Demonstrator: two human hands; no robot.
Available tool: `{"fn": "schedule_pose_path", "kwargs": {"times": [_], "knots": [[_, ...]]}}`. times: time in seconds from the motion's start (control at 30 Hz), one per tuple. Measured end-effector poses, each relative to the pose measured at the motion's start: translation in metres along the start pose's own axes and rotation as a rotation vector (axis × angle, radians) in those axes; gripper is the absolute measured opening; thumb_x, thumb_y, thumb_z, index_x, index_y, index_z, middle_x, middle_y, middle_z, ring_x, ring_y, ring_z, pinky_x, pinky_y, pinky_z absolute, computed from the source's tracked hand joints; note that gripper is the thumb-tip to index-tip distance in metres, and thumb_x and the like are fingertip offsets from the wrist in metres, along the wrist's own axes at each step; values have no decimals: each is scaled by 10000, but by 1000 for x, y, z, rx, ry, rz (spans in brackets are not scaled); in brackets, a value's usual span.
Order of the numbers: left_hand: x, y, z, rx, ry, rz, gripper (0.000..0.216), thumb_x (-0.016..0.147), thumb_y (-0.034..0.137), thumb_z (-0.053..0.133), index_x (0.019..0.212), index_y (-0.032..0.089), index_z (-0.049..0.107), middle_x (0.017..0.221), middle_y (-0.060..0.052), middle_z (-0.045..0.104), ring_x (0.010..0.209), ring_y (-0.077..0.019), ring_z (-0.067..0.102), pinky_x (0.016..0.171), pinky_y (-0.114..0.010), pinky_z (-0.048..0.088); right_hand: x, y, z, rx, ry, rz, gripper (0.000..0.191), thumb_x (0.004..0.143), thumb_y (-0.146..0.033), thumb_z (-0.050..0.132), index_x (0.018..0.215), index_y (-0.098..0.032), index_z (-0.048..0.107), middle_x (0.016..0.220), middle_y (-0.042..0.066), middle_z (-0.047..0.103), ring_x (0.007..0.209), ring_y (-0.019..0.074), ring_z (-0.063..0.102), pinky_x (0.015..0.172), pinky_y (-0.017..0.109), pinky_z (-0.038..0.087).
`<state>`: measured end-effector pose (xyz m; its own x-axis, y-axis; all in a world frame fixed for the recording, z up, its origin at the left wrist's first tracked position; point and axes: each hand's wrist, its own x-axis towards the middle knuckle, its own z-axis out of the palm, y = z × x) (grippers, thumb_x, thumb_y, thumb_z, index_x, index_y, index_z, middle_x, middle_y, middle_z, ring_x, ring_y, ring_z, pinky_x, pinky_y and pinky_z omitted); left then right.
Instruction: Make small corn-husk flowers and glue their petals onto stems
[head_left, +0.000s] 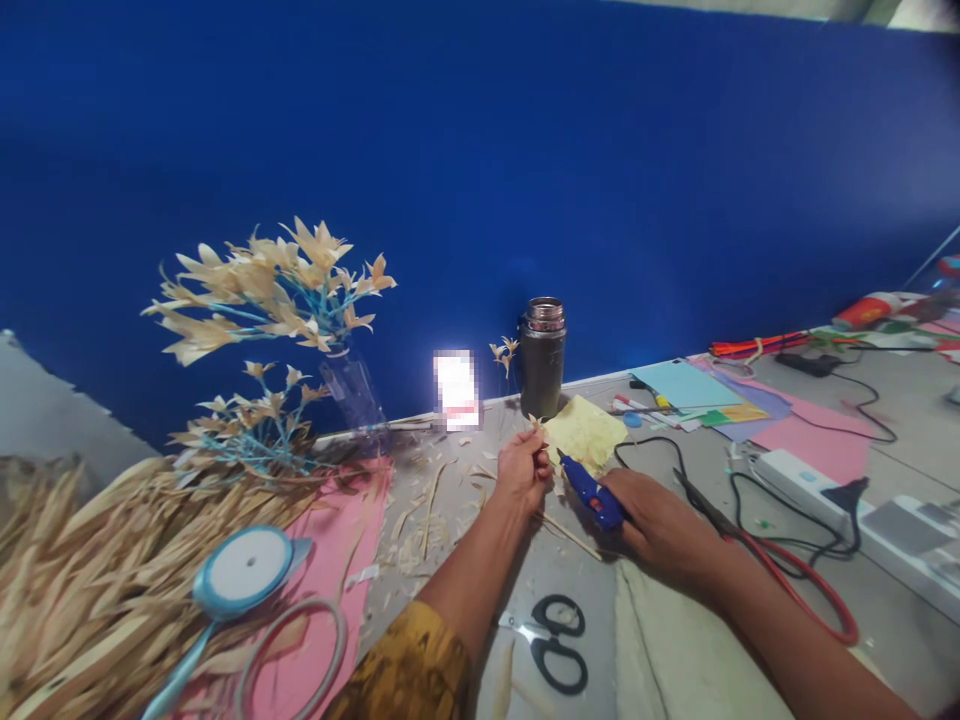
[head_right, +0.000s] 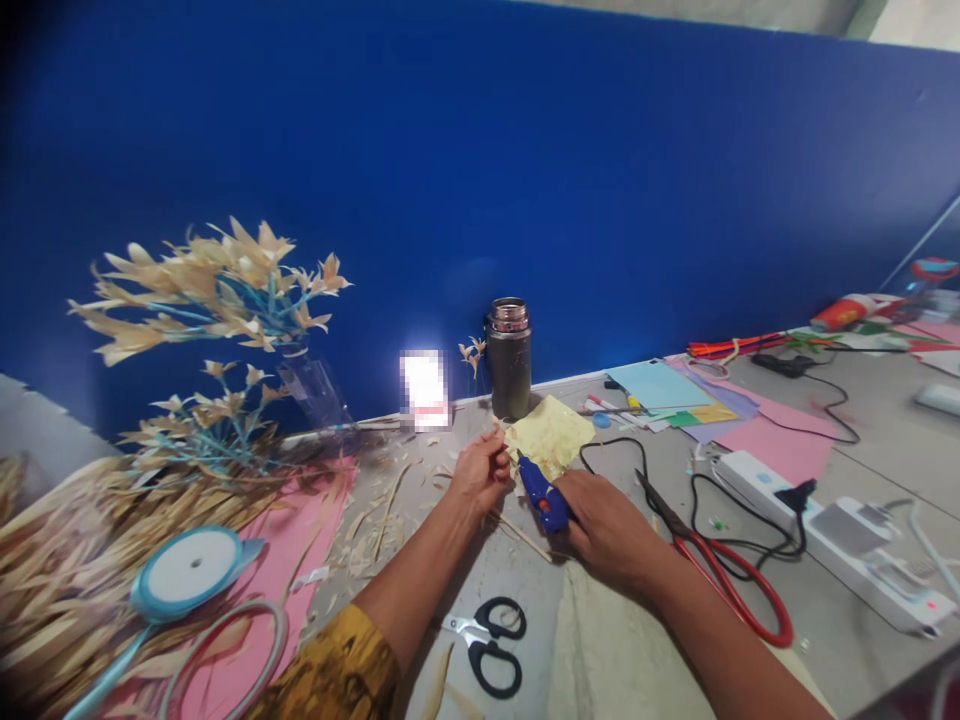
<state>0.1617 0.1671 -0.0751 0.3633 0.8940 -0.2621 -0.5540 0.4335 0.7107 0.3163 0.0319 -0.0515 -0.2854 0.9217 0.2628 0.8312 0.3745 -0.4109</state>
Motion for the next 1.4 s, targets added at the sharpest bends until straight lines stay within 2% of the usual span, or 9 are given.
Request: {"fn": "schedule_pose_path", "kwargs": {"times": [0.2, 0.47, 0.63, 0.83, 1.03, 1.1, 1.23, 1.3, 1.4], "knots": [[2, -2, -1, 11, 20, 22, 389, 670, 283, 883, 751, 173, 519, 598, 71, 488, 432, -19, 392, 383, -142, 205, 0, 0, -1, 18, 58, -9, 212, 1003, -274, 421, 988, -201, 620, 952, 88, 663, 873, 237, 571, 806, 352, 430], [4, -4, -1, 18, 33, 26, 373, 648, 263, 881, 747, 166, 535, 589, 68, 494, 425, -16, 384, 379, -145, 192, 2, -4, -1, -18, 53, -17, 194, 989, -255, 428, 952, -199, 610, 920, 90, 655, 850, 241, 559, 784, 359, 422], [5, -4, -2, 31, 39, 26, 354, 652, 253, 874, 762, 164, 549, 589, 62, 506, 417, -24, 390, 374, -153, 174, 2, -7, -2, -3, 22, -33, 202, 1003, -250, 414, 984, -194, 607, 963, 97, 653, 898, 241, 565, 835, 364, 420], [3, 4, -2, 36, -12, 91, 421, 588, 321, 908, 752, 168, 552, 594, 73, 493, 437, -22, 390, 379, -149, 209, -2, 15, 4, -126, -52, 104, 164, 918, -180, 487, 980, -189, 639, 952, 92, 644, 895, 244, 560, 814, 349, 415], [-1, -1, 2, 124, -57, 168, 460, 525, 399, 923, 753, 158, 605, 617, 44, 573, 428, -27, 410, 383, -165, 215, -8, 28, 1, -224, -44, 164, 454, 727, -101, 565, 1159, -177, 682, 1120, 130, 667, 1020, 278, 584, 892, 360, 417], [-3, -2, 5, 165, -65, 199, 438, 535, 401, 917, 747, 155, 624, 612, 38, 589, 426, -29, 418, 393, -169, 231, -7, 29, -4, -237, -36, 155, 494, 710, -115, 576, 1182, -194, 699, 1177, 122, 684, 1049, 290, 594, 914, 372, 414], [-10, -3, 10, 247, -98, 241, 383, 556, 381, 906, 742, 144, 669, 623, 15, 623, 442, -39, 443, 428, -181, 290, 12, 23, -17, -226, 110, 218, 280, 857, -211, 532, 1012, -207, 766, 1062, 110, 754, 1015, 280, 636, 900, 365, 412], [-13, -3, 12, 285, -112, 259, 357, 573, 377, 894, 744, 140, 690, 640, -6, 647, 449, -47, 455, 437, -191, 304, 28, 16, -22, -139, 162, 264, 272, 918, -283, 499, 891, -211, 759, 984, 89, 765, 953, 249, 651, 844, 334, 416], [-14, -5, 13, 330, -109, 297, 311, 593, 359, 876, 746, 145, 711, 621, -12, 646, 453, -62, 469, 445, -205, 317, 51, 7, -23, -68, 188, 330, 260, 905, -316, 519, 807, -207, 733, 900, 67, 752, 846, 211, 644, 731, 299, 395]]}}
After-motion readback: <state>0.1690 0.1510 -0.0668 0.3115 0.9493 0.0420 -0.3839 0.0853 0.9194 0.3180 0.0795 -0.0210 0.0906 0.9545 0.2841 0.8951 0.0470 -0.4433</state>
